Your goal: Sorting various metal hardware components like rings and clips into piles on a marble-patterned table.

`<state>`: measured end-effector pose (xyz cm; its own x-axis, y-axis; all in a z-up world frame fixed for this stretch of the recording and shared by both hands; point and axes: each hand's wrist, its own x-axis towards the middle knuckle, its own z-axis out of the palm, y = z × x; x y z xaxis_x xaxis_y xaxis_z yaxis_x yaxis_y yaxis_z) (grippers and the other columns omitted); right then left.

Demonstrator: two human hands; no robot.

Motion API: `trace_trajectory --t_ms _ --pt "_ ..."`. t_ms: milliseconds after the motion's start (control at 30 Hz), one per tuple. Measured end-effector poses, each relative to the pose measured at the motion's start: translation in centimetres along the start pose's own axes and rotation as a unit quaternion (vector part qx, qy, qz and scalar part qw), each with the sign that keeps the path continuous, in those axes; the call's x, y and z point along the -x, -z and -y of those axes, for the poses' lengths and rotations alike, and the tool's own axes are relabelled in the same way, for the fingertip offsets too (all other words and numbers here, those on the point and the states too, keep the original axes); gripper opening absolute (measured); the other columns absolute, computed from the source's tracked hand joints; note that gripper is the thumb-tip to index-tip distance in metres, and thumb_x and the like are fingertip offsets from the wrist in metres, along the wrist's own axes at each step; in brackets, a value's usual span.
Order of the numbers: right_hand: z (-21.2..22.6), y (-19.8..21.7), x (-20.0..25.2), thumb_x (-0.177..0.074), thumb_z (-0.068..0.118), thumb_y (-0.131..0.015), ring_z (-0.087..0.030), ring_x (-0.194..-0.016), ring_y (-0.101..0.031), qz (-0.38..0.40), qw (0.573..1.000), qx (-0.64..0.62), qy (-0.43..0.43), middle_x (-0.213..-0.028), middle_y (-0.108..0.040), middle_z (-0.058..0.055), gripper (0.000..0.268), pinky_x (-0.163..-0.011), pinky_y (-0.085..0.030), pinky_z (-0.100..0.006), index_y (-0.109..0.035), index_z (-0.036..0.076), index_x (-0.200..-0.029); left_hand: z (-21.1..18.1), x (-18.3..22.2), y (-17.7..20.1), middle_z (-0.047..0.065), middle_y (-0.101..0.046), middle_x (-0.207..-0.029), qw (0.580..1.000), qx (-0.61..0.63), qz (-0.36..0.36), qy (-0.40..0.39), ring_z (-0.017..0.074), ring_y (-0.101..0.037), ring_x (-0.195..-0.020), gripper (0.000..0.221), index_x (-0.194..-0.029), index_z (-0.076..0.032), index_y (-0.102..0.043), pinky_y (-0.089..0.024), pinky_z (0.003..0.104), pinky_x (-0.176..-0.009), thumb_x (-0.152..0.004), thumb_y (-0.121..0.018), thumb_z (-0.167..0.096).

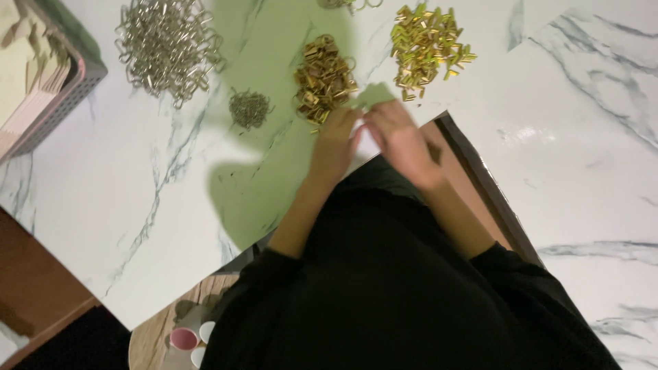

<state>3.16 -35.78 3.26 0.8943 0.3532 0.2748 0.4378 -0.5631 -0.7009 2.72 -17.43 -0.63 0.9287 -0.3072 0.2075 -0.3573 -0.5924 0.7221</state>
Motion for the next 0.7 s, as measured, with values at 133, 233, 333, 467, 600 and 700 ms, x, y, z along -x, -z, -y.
trace_trajectory --t_ms 133,233,333,467,600,700 --pt "1.2 -4.0 -0.6 -0.087 -0.002 -0.072 -0.036 -0.116 -0.061 0.036 0.998 -0.013 0.043 -0.118 -0.065 -0.017 0.028 -0.1 -0.052 -0.044 -0.068 -0.001 -0.114 -0.1 3.2 4.7 0.015 -0.063 -0.121 0.992 -0.001 0.005 0.123 0.0351 -0.062 -0.114 0.032 -0.124 -0.005 -0.065 -0.053 0.043 -0.096 -0.092 -0.071 -0.005" --pt "2.5 -5.7 -1.3 -0.084 0.001 -0.07 -0.034 -0.115 -0.061 0.07 0.994 -0.021 0.085 -0.119 -0.065 -0.015 0.033 -0.098 -0.053 -0.042 -0.067 -0.001 -0.117 0.9 4.9 5.7 0.017 -0.061 -0.123 0.99 -0.048 -0.054 0.124 0.0376 -0.06 -0.115 0.035 -0.123 -0.002 -0.063 -0.052 0.044 -0.097 -0.089 -0.073 -0.005" --pt "2.3 -6.8 -1.2 -0.086 0.003 -0.069 -0.033 -0.112 -0.062 0.094 0.991 -0.007 0.092 -0.118 -0.064 -0.014 0.033 -0.095 -0.053 -0.04 -0.066 0.0 -0.119 1.3 5.4 5.1 0.018 -0.061 -0.121 0.989 -0.065 -0.056 0.124 0.0381 -0.059 -0.113 0.04 -0.125 0.001 -0.063 -0.051 0.044 -0.095 -0.086 -0.073 -0.004" --pt "0.9 -6.6 -0.2 -0.087 0.004 -0.067 -0.032 -0.108 -0.062 0.099 0.991 0.015 0.091 -0.113 -0.063 -0.014 0.027 -0.093 -0.053 -0.039 -0.066 -0.001 -0.113 1.7 5.3 2.8 0.014 -0.063 -0.119 0.989 -0.063 -0.056 0.125 0.035 -0.062 -0.112 0.029 -0.118 -0.003 -0.068 -0.054 0.041 -0.092 -0.089 -0.073 -0.004" --pt "-0.8 -4.9 1.3 -0.09 0.001 -0.068 -0.032 -0.101 -0.061 0.047 0.996 0.023 0.075 -0.108 -0.064 -0.014 0.019 -0.09 -0.053 -0.039 -0.069 -0.004 -0.108 0.9 3.7 0.9 0.011 -0.065 -0.117 0.994 -0.047 -0.041 0.086 0.0323 -0.063 -0.11 0.023 -0.111 -0.005 -0.068 -0.055 0.041 -0.092 -0.09 -0.075 -0.007" --pt "-1.4 -2.7 1.8 -0.09 -0.001 -0.07 -0.031 -0.1 -0.061 0.005 0.999 0.045 0.029 -0.107 -0.066 -0.013 0.015 -0.089 -0.052 -0.038 -0.072 -0.003 -0.105 0.2 1.8 -0.8 0.01 -0.064 -0.113 0.997 -0.029 0.01 0.068 0.0312 -0.064 -0.11 0.025 -0.116 -0.006 -0.07 -0.055 0.04 -0.093 -0.091 -0.073 -0.005"
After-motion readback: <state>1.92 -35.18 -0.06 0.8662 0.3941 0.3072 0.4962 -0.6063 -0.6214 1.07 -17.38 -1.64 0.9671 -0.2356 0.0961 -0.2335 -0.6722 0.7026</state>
